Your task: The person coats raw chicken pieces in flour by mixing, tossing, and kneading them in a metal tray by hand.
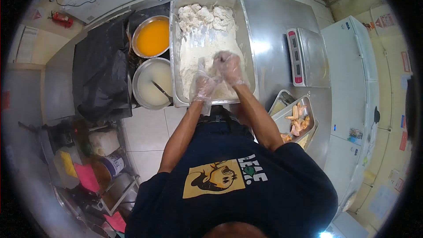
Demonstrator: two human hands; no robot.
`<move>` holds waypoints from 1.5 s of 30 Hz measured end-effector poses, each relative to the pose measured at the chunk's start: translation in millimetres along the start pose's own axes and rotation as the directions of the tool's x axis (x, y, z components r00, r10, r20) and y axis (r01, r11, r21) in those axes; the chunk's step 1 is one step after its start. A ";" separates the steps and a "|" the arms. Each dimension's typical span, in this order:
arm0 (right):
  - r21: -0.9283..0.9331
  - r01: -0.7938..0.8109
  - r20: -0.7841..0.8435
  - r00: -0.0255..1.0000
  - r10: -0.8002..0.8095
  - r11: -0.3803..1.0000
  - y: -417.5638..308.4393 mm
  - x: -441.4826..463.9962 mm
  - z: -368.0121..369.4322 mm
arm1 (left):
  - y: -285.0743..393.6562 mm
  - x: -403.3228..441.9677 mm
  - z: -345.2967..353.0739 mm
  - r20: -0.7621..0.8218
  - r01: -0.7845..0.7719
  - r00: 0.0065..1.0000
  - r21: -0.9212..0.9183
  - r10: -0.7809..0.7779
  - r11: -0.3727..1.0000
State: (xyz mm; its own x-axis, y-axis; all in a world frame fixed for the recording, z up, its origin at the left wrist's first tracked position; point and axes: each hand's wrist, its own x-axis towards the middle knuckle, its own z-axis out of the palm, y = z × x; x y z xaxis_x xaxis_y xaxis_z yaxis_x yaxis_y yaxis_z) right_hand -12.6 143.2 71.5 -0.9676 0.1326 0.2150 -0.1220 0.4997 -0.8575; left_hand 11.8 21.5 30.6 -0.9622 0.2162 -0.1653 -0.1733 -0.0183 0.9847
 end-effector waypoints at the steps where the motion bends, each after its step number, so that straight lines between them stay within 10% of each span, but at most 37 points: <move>1: 0.041 -0.048 -0.061 0.997 0.051 0.998 1.2 8.0 -2.4 | -2.7 1.6 -7.1 -0.056 -0.091 0.993 0.227 0.106 0.970; 6: 0.374 0.003 -0.188 0.980 0.072 0.928 -18.0 61.1 -41.7 | -43.5 33.2 -31.8 0.033 -0.190 0.970 0.716 0.240 0.672; 10: -0.542 -0.068 0.099 0.985 0.143 0.838 56.4 18.5 -46.0 | -42.4 33.9 -29.6 0.442 -0.443 0.897 0.894 0.030 0.067; 12: -0.765 0.112 0.552 0.623 0.555 0.635 60.3 0.3 -35.9 | -40.9 35.2 -22.3 0.489 -0.491 0.867 0.871 0.099 -0.010; 14: -0.740 -0.117 0.424 0.683 0.595 0.662 22.0 -35.2 -29.6 | -29.8 41.3 -19.1 0.400 -0.310 0.824 0.911 -0.401 0.272; 20: -0.608 -0.093 0.486 0.742 0.462 0.788 88.7 -44.4 -1.7 | -57.0 39.1 -33.7 0.526 -0.228 0.792 0.725 -0.310 0.650; 27: -0.733 -0.117 0.492 0.589 0.641 0.670 61.0 -47.9 -19.4 | -57.5 35.4 -23.9 0.466 -0.362 0.735 0.884 -0.492 0.297; 29: -0.698 0.021 0.621 0.515 0.591 0.716 59.9 -45.1 -15.6 | -112.5 39.7 -33.7 0.553 -0.543 0.812 0.596 0.189 0.591; 30: -0.699 0.019 0.623 0.507 0.595 0.715 57.3 -47.1 -20.1 | -91.6 36.4 -34.2 0.551 -0.537 0.814 0.595 0.183 0.597; 32: -0.606 -0.037 0.553 0.699 0.454 0.795 51.0 -50.8 -33.2 | -21.3 32.1 -32.8 0.450 -0.348 0.823 0.882 -0.348 0.317; 39: -0.744 0.148 0.527 0.730 0.436 0.652 55.2 -58.3 -15.1 | -50.0 23.2 -35.7 0.257 -0.157 0.894 0.947 -0.366 0.279; 45: -0.776 0.228 0.497 0.795 0.348 0.588 31.7 -61.7 -35.8 | -18.2 39.0 16.2 0.417 -0.450 0.889 0.869 0.188 0.205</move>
State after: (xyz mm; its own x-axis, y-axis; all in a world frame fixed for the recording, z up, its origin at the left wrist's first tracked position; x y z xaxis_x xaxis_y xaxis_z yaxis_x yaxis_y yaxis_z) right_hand 51.1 181.5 47.7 -0.9214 -0.1466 -0.3600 -0.1209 0.9883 -0.0929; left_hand -19.1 46.1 7.1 -0.8010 0.5955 0.0614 0.5803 0.7472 0.3241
